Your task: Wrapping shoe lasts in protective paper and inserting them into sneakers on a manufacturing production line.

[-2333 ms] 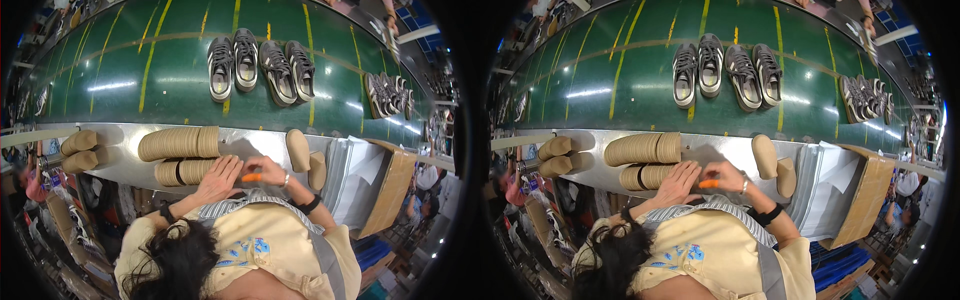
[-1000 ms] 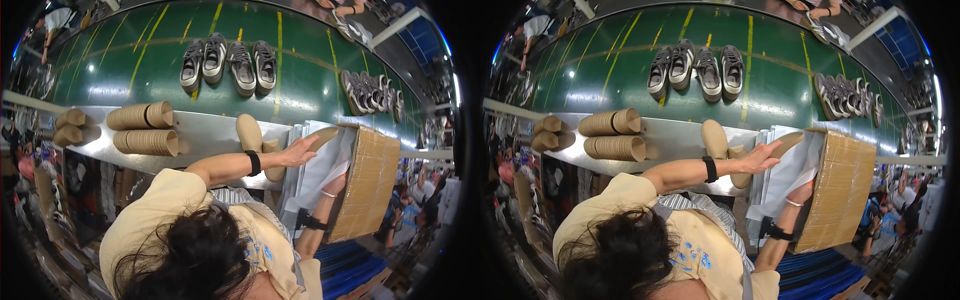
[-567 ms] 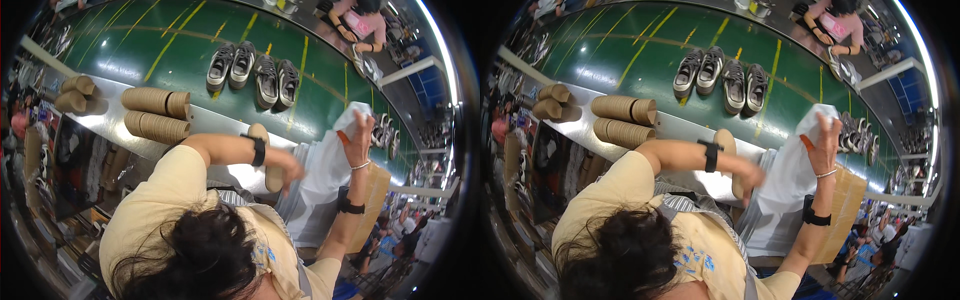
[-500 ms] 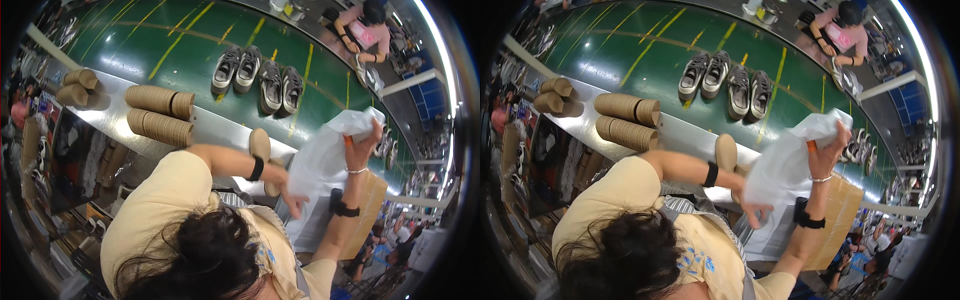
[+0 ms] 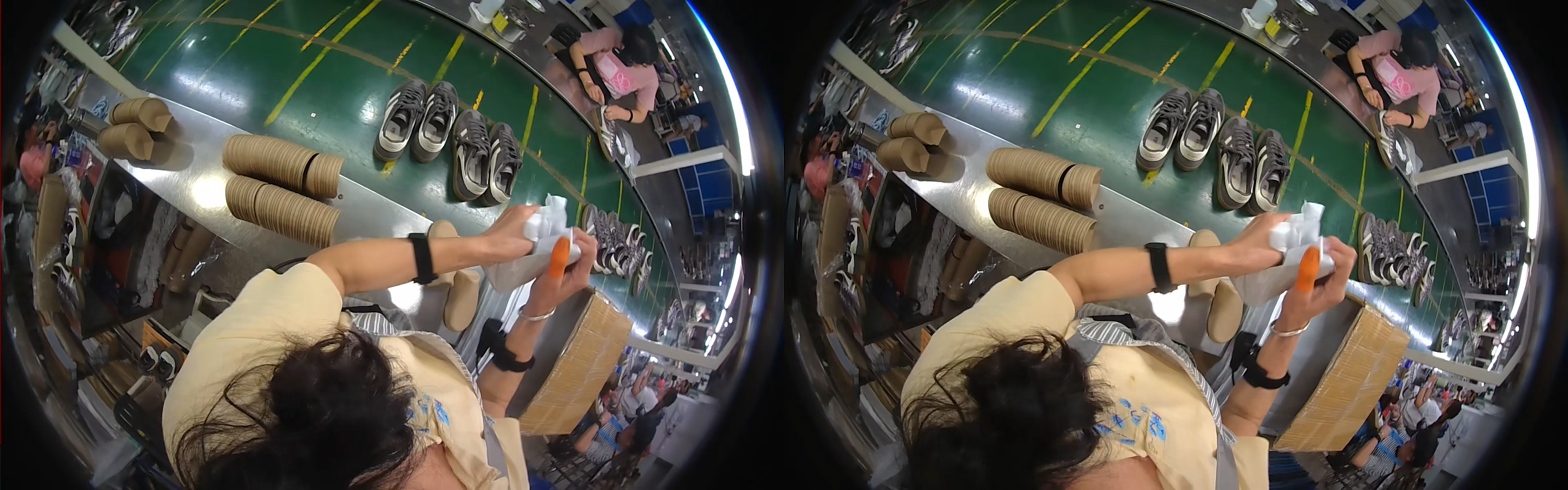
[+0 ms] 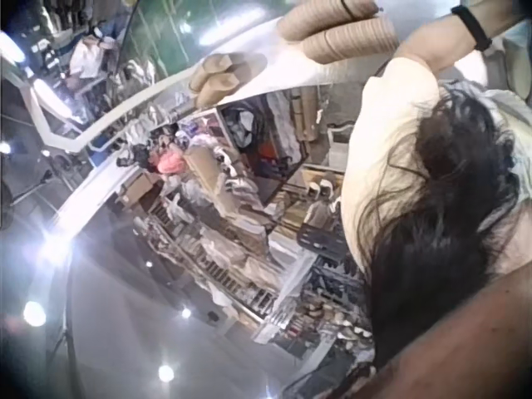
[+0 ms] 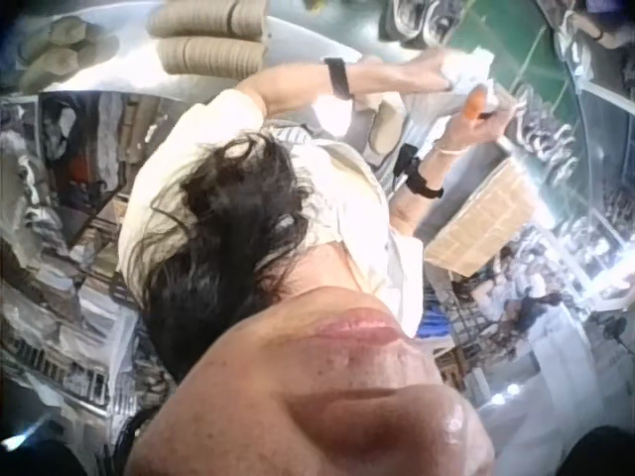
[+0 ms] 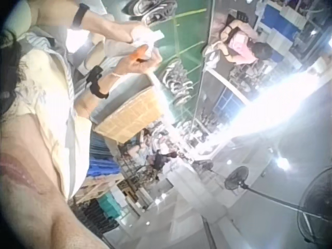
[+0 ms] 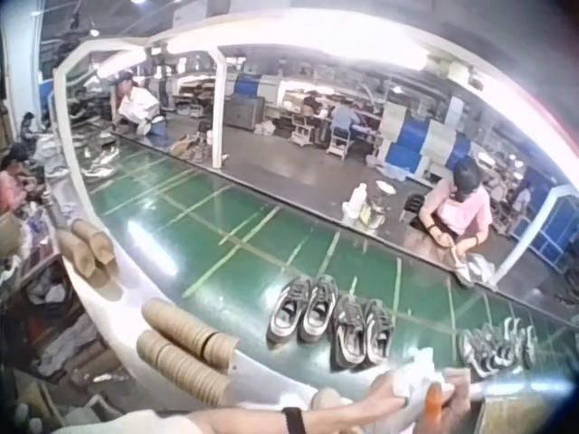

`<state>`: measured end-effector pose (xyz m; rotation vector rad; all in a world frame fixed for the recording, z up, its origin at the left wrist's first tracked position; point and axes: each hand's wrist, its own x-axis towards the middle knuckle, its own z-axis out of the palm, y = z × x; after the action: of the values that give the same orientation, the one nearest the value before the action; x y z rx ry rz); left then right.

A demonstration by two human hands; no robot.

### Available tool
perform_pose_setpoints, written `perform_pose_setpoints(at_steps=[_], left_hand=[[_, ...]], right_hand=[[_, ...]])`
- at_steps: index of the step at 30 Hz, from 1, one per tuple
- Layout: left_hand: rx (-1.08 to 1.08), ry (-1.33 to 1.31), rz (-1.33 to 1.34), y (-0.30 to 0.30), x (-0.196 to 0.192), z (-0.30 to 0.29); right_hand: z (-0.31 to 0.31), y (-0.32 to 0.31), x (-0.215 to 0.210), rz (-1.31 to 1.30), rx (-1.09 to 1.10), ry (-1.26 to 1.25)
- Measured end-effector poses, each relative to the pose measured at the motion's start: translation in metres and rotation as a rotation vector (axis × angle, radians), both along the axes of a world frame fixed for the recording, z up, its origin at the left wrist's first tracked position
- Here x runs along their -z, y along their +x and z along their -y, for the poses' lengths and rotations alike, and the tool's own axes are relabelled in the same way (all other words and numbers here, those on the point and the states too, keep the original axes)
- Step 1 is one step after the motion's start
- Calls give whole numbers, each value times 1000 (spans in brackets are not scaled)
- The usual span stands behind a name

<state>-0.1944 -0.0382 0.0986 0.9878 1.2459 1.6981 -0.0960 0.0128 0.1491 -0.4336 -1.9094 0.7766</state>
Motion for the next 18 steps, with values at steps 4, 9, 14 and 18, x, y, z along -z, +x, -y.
perform_pose_setpoints(at_steps=[4, 9, 14, 18], left_hand=[[200, 34, 500, 8, 1, 42], [135, -84, 275, -15, 38, 33], [8, 23, 790, -56, 43, 16], [146, -140, 611, -70, 60, -15]], right_hand=[[-7, -16, 11, 298, 101, -154], [-15, -26, 65, 179, -75, -419], [14, -27, 68, 558, 47, -140], [-11, -21, 83, 550, 194, -95]])
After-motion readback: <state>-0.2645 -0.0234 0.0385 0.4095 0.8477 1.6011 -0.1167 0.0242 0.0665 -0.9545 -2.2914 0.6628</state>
